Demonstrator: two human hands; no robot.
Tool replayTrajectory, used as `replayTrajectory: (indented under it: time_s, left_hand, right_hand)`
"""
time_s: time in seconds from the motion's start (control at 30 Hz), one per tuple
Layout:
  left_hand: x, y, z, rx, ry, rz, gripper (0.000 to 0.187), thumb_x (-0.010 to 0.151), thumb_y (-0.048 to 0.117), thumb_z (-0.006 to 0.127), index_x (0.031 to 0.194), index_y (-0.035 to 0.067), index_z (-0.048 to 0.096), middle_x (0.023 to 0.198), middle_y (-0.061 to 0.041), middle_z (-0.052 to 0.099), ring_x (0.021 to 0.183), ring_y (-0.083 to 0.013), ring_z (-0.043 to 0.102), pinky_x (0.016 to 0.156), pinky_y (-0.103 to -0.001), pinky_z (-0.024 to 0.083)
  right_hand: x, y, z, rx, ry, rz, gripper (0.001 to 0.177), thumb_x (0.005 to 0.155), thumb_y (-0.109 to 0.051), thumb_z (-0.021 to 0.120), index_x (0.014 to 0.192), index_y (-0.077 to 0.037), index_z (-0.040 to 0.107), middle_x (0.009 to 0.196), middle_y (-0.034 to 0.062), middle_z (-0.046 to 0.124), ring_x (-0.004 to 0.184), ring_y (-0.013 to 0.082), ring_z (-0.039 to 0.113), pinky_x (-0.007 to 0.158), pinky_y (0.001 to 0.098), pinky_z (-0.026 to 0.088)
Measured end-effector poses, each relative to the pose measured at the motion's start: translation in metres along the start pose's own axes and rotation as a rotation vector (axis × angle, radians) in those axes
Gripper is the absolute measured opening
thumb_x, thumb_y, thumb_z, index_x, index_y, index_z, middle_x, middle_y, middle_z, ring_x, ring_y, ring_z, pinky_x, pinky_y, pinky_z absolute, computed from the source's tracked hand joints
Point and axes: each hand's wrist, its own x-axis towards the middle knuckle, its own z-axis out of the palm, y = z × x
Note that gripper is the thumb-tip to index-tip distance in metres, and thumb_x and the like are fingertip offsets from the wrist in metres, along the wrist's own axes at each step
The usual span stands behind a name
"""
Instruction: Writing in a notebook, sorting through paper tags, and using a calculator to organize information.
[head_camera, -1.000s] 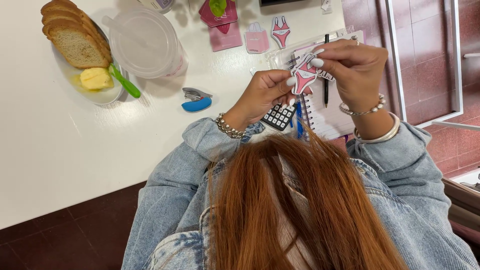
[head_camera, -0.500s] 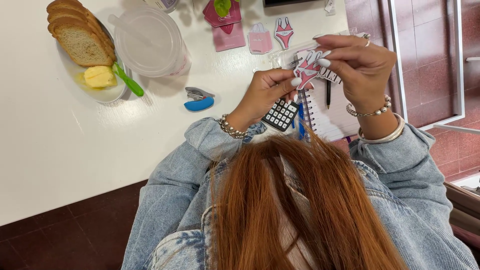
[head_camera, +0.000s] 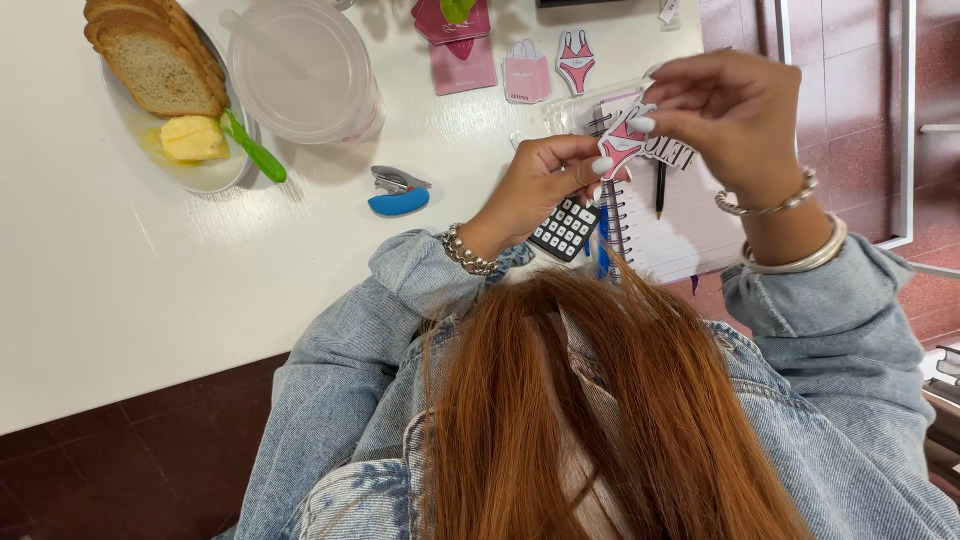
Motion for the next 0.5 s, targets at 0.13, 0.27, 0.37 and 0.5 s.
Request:
replayTrajectory:
  time_s: [0.13,0.27,0.37,0.5]
  left_hand:
    - [0.001,-0.002,-0.003,-0.015,0.04,-0.025,0.029,0.099,0.015,0.069,0.123,-0.001,0.07,0.08,-0.007,0.069,0.068,-0.0128,0.061,0.065,-0.028,0.058]
    - [-0.001,0.019,0.004,0.137,0.062,-0.149,0.037,0.099,0.035,0.06,0.097,0.002,0.075,0.081,-0.012,0.078,0.041,-0.0046,0.044,0.042,-0.016,0.035]
    - [0.001,0.022,0.008,0.146,0.016,-0.293,0.042,0.092,0.043,0.064,0.084,0.004,0.075,0.067,-0.011,0.074,0.043,-0.0052,0.048,0.044,-0.018,0.035]
    - [0.002,0.018,0.005,0.142,0.016,-0.249,0.039,0.095,0.04,0.062,0.088,0.004,0.076,0.069,-0.012,0.075,0.049,-0.0053,0.043,0.049,-0.02,0.035]
  right_hand:
    - [0.022,0.006,-0.017,0.079,-0.155,0.219,0.021,0.094,0.005,0.081,0.111,0.008,0.069,0.096,0.0198,0.071,0.079,0.0191,0.072,0.077,0.0206,0.063]
    - [0.055,0.042,-0.016,0.026,-0.013,0.184,0.011,0.107,-0.001,0.084,0.11,-0.004,0.074,0.095,0.0069,0.072,0.071,0.0056,0.06,0.061,0.0131,0.046]
    - [0.075,0.066,-0.007,0.002,0.025,0.293,0.011,0.108,-0.008,0.084,0.108,-0.01,0.073,0.085,-0.0008,0.068,0.064,0.0022,0.052,0.056,0.0141,0.04]
    - [0.085,0.074,0.007,-0.15,-0.063,0.199,0.006,0.11,0.001,0.078,0.109,-0.003,0.074,0.088,0.0054,0.07,0.061,0.0085,0.06,0.055,0.0173,0.047]
